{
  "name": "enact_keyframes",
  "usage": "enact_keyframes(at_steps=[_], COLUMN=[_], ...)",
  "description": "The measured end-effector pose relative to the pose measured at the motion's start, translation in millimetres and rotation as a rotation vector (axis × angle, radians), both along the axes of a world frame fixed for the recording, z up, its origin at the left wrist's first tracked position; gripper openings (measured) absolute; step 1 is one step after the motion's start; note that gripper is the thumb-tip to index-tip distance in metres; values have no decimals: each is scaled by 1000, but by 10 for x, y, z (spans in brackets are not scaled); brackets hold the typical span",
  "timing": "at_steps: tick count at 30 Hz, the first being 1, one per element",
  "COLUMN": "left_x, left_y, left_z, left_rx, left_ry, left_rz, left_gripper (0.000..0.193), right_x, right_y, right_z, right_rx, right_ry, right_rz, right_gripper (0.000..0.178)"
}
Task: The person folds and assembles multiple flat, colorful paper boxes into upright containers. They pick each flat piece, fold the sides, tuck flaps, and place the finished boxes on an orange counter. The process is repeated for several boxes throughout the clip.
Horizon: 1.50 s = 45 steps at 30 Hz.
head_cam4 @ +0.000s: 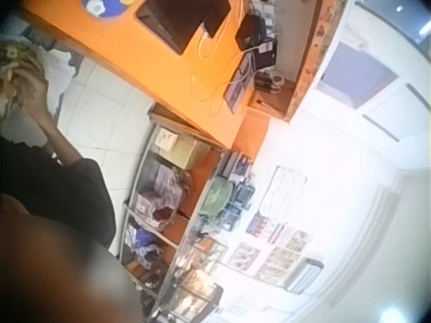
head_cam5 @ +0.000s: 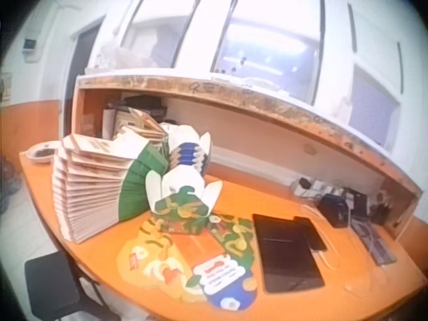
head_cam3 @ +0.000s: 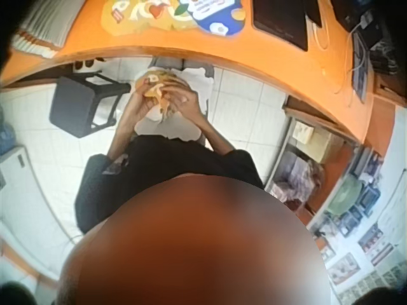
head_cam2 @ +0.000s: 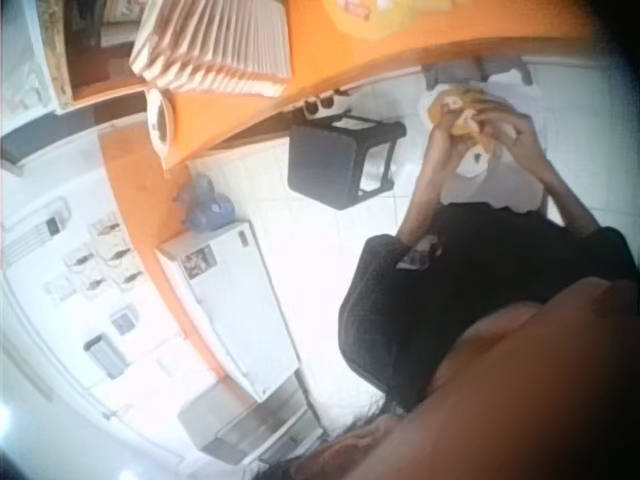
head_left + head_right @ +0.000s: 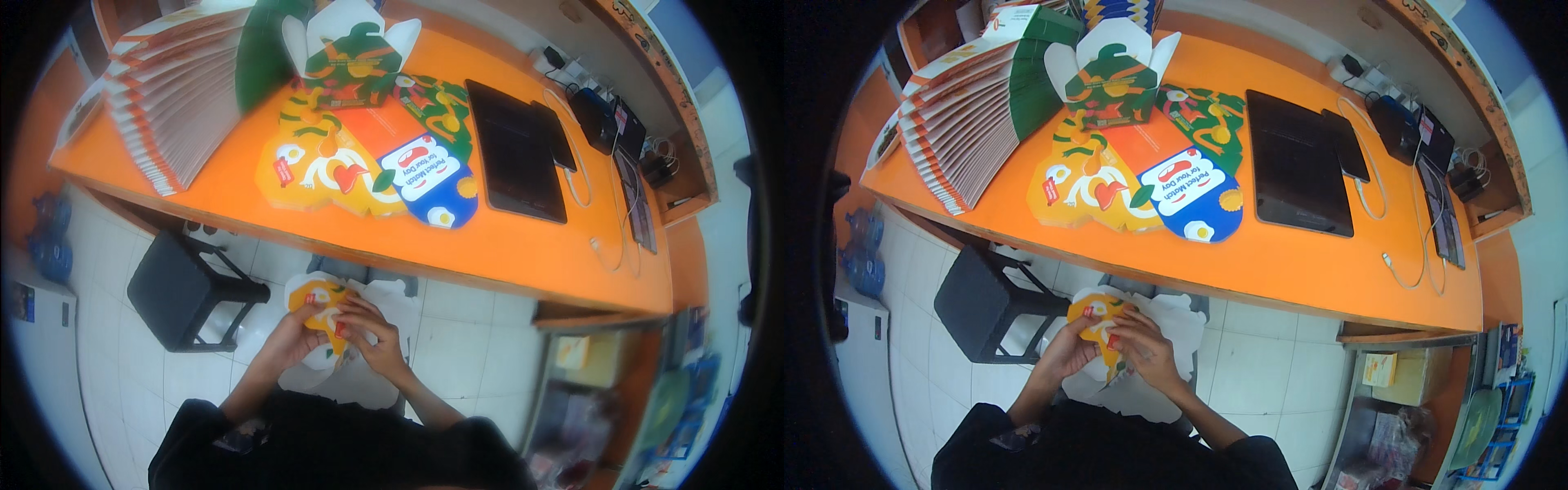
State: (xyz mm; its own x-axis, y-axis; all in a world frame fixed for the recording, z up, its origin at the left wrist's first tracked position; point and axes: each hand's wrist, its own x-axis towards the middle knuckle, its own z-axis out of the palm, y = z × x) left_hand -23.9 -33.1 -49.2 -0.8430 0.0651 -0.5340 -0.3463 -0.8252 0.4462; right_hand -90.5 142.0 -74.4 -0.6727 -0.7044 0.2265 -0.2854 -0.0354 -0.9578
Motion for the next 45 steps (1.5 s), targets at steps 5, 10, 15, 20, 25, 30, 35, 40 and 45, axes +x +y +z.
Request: enact_keyframes(at_steps=[5, 10, 15, 20, 25, 30, 35, 40, 45], left_x=[50, 43, 56, -39, -14, -19, -20, -7, -56], left_y=[68, 141, 333, 336, 130, 96, 179, 192, 234], left_z=[-124, -21, 299, 411, 491, 554, 567, 672, 728], left_rx=[113, 202, -859, -1005, -1119, -1106, -1182, -1300, -1329], left_ry=[34, 242, 487, 503, 535, 565, 422, 274, 247], left_rz=[30, 19, -358, -352, -559, -570, -386, -316, -237], left_gripper=[36, 43, 64, 65, 51, 41, 43, 44, 24], right_x=[3, -29, -24, -58, -69, -26, -57, -73, -104], right_y=[31, 2, -65, -19, 156, 187, 121, 106, 166], right_z=[37, 98, 86, 88, 145, 262, 380, 455, 521], right_rx=[49, -55, -127, -108, -63, 73, 82, 130, -24], right_ry=[188, 66, -184, -209, -196, -290, -303, -138, -257], right_rz=[69, -80, -324, -307, -177, -164, -180, -230, -324], right_gripper=[53, 55, 49, 47, 41, 29, 19, 12, 13])
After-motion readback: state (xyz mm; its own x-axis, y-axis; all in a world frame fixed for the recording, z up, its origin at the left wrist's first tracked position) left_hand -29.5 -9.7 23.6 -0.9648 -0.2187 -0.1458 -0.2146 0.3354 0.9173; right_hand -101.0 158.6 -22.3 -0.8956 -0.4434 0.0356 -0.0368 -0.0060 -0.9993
